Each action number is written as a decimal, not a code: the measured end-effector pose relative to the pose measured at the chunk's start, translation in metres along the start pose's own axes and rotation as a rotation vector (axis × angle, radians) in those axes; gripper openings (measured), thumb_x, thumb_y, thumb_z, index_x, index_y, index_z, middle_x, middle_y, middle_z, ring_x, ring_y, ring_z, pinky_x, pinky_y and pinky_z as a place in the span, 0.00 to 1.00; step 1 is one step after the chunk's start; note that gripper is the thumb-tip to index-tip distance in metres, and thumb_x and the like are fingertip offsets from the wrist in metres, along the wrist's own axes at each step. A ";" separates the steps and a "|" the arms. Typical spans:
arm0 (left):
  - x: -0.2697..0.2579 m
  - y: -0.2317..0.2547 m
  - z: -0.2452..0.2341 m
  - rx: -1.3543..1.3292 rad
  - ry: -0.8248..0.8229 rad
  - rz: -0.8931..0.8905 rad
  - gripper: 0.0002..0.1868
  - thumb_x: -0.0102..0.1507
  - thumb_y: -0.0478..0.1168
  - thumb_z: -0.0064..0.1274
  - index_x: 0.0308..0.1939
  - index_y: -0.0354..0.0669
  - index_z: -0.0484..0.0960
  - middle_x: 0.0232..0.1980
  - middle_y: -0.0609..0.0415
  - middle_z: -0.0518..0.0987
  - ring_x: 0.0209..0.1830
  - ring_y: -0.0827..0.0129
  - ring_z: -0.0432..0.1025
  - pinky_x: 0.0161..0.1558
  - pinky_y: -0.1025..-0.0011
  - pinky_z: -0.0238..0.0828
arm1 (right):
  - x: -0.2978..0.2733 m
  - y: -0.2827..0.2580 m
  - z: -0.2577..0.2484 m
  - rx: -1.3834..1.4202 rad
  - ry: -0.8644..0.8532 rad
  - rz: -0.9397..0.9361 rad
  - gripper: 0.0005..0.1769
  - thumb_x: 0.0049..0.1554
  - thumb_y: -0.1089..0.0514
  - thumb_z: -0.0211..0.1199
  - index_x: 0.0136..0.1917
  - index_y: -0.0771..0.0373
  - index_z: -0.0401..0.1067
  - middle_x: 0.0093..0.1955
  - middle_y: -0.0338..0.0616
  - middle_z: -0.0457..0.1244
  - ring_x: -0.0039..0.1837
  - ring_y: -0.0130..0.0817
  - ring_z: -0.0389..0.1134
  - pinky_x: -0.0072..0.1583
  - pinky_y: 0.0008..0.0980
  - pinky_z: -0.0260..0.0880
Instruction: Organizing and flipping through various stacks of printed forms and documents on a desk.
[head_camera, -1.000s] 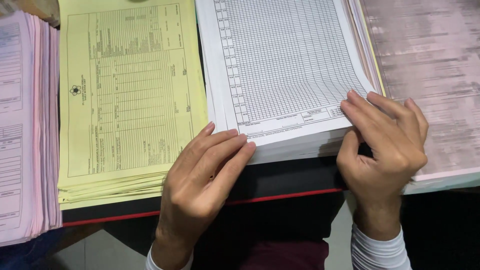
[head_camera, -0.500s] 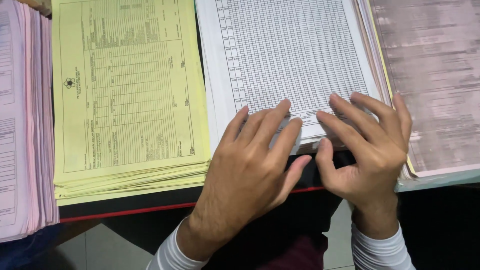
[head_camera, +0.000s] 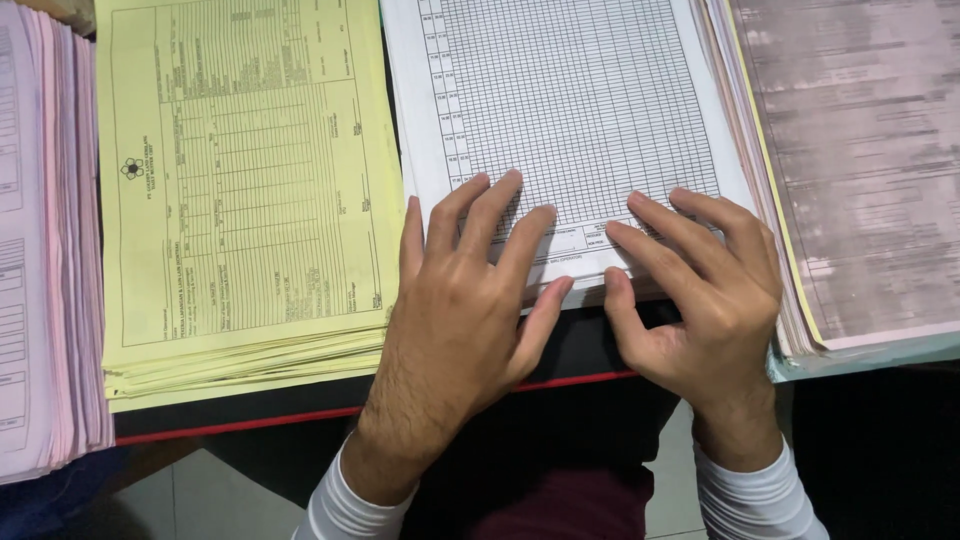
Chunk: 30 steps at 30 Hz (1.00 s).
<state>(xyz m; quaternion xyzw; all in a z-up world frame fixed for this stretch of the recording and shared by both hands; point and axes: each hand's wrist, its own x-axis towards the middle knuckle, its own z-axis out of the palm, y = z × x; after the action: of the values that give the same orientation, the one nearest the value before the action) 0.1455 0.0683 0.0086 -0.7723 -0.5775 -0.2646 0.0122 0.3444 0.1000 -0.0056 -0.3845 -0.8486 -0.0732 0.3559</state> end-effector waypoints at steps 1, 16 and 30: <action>0.000 0.000 0.000 -0.006 0.003 -0.001 0.24 0.64 0.53 0.58 0.60 0.47 0.76 0.68 0.48 0.71 0.69 0.53 0.66 0.66 0.32 0.62 | -0.001 0.000 0.001 0.002 0.003 0.005 0.10 0.61 0.61 0.67 0.57 0.63 0.81 0.61 0.49 0.71 0.63 0.55 0.69 0.64 0.50 0.69; 0.037 -0.002 0.012 0.039 -0.355 0.289 0.29 0.69 0.43 0.36 0.72 0.32 0.63 0.77 0.38 0.64 0.76 0.49 0.61 0.68 0.48 0.61 | -0.003 -0.003 0.010 -0.039 -0.043 0.085 0.15 0.54 0.49 0.73 0.50 0.60 0.79 0.61 0.46 0.67 0.60 0.55 0.63 0.64 0.54 0.65; 0.142 -0.080 0.032 0.043 -0.558 0.013 0.45 0.67 0.75 0.29 0.80 0.59 0.45 0.83 0.54 0.50 0.81 0.52 0.46 0.68 0.30 0.32 | -0.006 -0.003 0.011 -0.012 -0.096 0.103 0.17 0.59 0.48 0.71 0.55 0.59 0.78 0.72 0.47 0.65 0.74 0.55 0.63 0.71 0.60 0.60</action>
<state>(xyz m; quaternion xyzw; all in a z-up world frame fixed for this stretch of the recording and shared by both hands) 0.1133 0.2312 0.0178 -0.8184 -0.5592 -0.0292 -0.1292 0.3393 0.0987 -0.0173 -0.4329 -0.8432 -0.0413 0.3161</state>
